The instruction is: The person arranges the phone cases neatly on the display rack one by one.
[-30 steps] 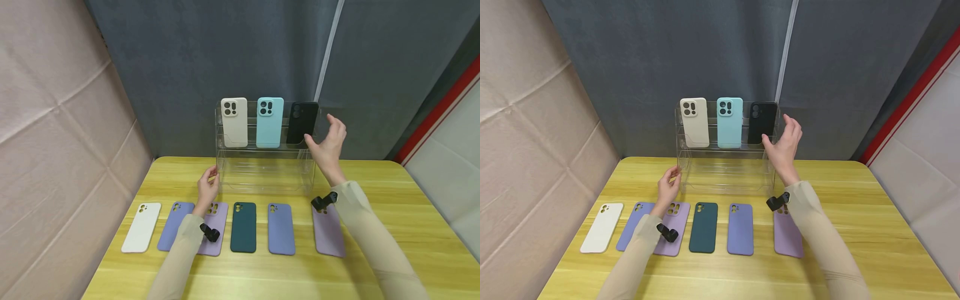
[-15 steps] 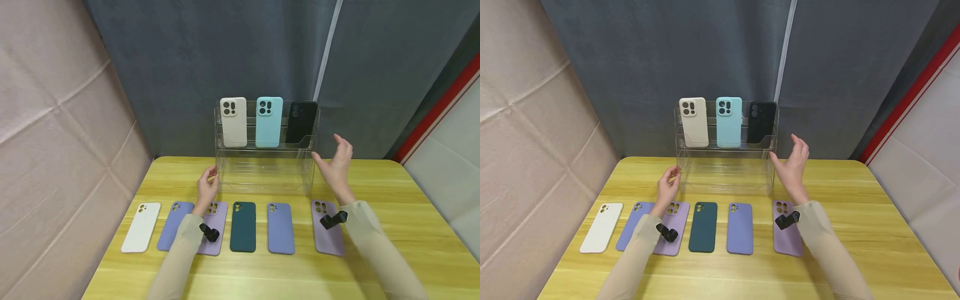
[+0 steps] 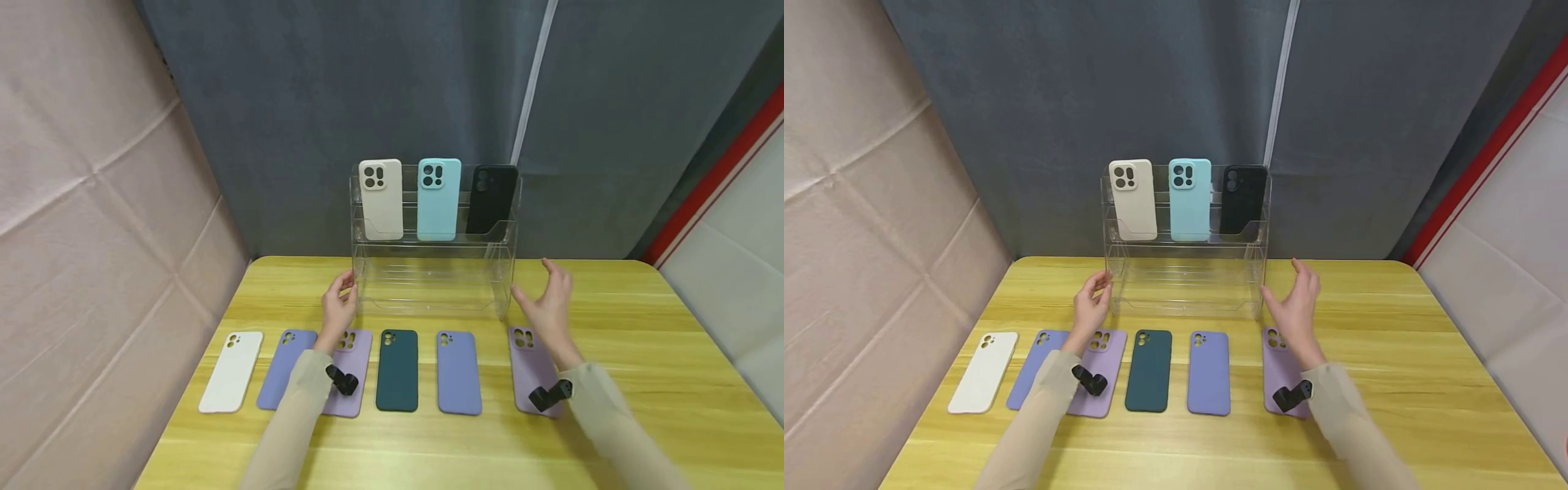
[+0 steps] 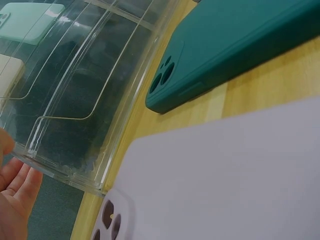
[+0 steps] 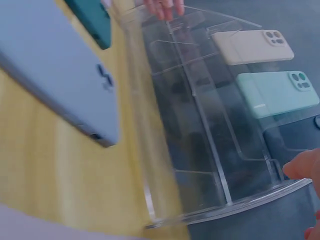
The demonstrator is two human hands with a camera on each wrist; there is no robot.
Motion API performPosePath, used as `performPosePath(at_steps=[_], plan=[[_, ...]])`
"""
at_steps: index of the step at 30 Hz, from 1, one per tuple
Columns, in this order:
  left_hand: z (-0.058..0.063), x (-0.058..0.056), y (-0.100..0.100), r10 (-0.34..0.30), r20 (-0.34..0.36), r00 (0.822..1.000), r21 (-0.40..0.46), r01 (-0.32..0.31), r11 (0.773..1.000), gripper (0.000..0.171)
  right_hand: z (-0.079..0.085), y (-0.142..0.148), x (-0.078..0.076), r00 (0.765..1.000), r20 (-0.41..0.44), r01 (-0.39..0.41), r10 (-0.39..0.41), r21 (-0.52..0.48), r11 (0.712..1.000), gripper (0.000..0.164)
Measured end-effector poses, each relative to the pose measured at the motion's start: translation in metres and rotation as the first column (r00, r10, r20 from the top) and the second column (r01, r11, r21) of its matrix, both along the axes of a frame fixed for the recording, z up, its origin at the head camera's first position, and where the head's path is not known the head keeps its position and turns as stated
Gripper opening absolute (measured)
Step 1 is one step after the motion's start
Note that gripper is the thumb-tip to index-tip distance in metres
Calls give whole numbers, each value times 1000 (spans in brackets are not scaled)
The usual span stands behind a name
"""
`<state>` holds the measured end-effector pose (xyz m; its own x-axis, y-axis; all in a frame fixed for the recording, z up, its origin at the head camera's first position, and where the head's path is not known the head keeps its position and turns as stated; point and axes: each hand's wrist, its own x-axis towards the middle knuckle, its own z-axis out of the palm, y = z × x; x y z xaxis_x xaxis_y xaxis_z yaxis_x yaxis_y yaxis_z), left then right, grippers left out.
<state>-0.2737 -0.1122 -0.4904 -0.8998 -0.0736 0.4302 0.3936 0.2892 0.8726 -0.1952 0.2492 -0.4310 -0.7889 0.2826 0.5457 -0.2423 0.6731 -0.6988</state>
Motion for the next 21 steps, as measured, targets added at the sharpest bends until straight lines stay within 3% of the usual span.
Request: performPosePath(at_steps=[9, 21], plan=[[0, 0, -1, -6, 27, 1000, 10, 5, 1000, 32, -28, 4, 17, 994, 112, 14, -10, -31, 999, 70], [-1, -1, 0, 0, -1, 1000, 3, 0, 1000, 31, -58, 6, 34, 947, 316, 59, -59, 9, 998, 76]])
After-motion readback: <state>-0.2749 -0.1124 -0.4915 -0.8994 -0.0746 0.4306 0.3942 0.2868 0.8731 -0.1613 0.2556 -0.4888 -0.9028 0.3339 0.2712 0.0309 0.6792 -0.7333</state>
